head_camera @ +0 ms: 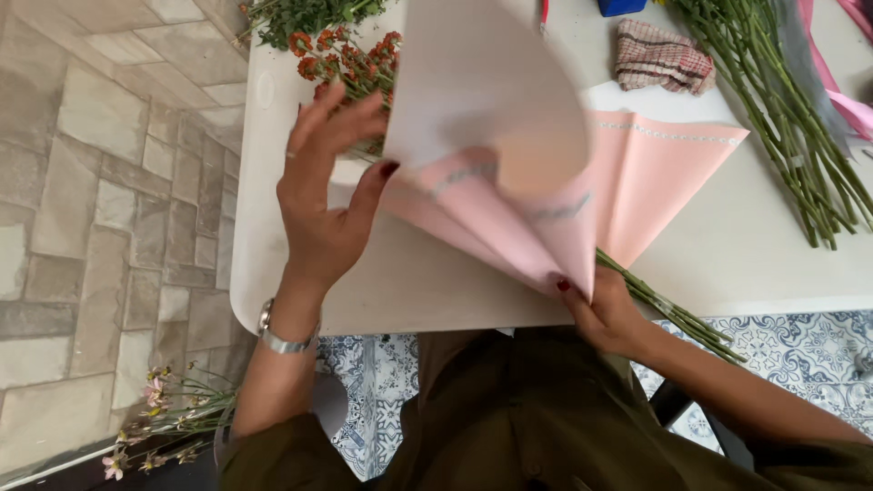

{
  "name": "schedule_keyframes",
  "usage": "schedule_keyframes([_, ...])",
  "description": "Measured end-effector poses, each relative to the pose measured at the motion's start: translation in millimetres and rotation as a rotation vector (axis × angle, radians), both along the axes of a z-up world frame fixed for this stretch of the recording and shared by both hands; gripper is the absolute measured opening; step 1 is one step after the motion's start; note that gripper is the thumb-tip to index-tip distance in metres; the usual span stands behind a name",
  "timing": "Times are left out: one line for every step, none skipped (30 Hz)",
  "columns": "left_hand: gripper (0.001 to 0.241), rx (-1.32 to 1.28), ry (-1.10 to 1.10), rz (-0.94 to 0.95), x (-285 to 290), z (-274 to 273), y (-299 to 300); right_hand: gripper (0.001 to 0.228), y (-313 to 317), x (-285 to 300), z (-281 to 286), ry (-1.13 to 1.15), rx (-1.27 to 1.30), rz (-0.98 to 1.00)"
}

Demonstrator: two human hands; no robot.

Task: The person wraps a bunch of flowers in pink and white paper and ties it with a grey ribbon.

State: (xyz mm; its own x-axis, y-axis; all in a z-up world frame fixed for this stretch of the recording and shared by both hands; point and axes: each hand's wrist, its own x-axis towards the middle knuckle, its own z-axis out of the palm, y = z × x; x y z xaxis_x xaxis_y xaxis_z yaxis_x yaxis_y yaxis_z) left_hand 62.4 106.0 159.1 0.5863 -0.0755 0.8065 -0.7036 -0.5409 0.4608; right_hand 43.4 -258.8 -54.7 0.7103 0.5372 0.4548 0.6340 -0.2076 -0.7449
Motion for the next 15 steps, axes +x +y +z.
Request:
schedule_keyframes([0.037, -0.039, -0.052, -0.009, 11.9, 17.7, -14.6, 0.023, -14.2, 7.9, -22.2, -0.034, -0.001, -0.069])
schedule_keyframes([0.037, -0.038, -0.054, -0.016, 17.4, 18.0, -23.8, 0.023, -16.4, 10.2, -12.6, -0.036, 0.0, -0.075])
schedule_keyframes([0.039, 0.023, -0.2, 0.06, 23.1, 18.1, -32.8, 0.023, -18.8, 13.1, -2.7, -0.018, -0.022, -0.125])
schedule_keyframes([0.043, 0.085, -0.346, 0.135, 28.8, 18.1, -41.5, 0.024, -20.8, 16.0, 7.2, 0.0, -0.044, -0.176])
schedule_keyframes([0.043, 0.082, -0.349, 0.131, 24.1, 8.4, -58.3, 0.024, -22.9, 20.1, 20.6, -0.003, -0.046, -0.181])
schedule_keyframes([0.03, 0.165, -0.438, 0.135, 19.2, -1.4, -74.8, 0.03, -24.6, 24.0, 34.1, 0.026, -0.08, -0.253])
schedule_keyframes([0.022, 0.25, -0.528, 0.143, 14.4, -10.7, -90.4, 0.037, -25.5, 29.5, 48.0, 0.053, -0.114, -0.321])
schedule_keyframes([0.022, 0.247, -0.533, 0.143, 13.4, -31.8, -100.6, 0.037, -29.3, 38.8, 52.2, 0.048, -0.116, -0.323])
schedule_keyframes([0.022, 0.313, -0.522, 0.065, 11.4, -53.3, -110.8, 0.038, -32.9, 46.2, 55.7, 0.047, -0.139, -0.322])
schedule_keyframes([0.022, 0.38, -0.51, -0.014, 9.3, -75.2, -121.2, 0.038, -36.7, 53.5, 58.8, 0.046, -0.162, -0.321])
schedule_keyframes([0.022, 0.378, -0.507, -0.016, 11.2, -86.7, -126.2, 0.038, -35.1, 56.5, 65.6, 0.05, -0.164, -0.323])
schedule_keyframes([0.031, 0.441, -0.448, -0.032, 13.0, -98.3, -131.2, 0.04, -33.4, 59.6, 72.3, 0.099, -0.167, -0.322])
schedule_keyframes([0.043, 0.504, -0.392, -0.047, 16.0, -109.3, -135.8, 0.041, -31.2, 64.1, 79.5, 0.146, -0.17, -0.321])
schedule_keyframes([0.043, 0.502, -0.392, -0.049, 20.3, -116.6, -137.6, 0.041, -38.0, 73.5, 63.8, 0.147, -0.17, -0.323])
schedule_keyframes([0.051, 0.57, -0.338, -0.043, 24.1, -124.2, -139.3, 0.046, -44.8, 82.8, 47.8, 0.211, -0.168, -0.333])
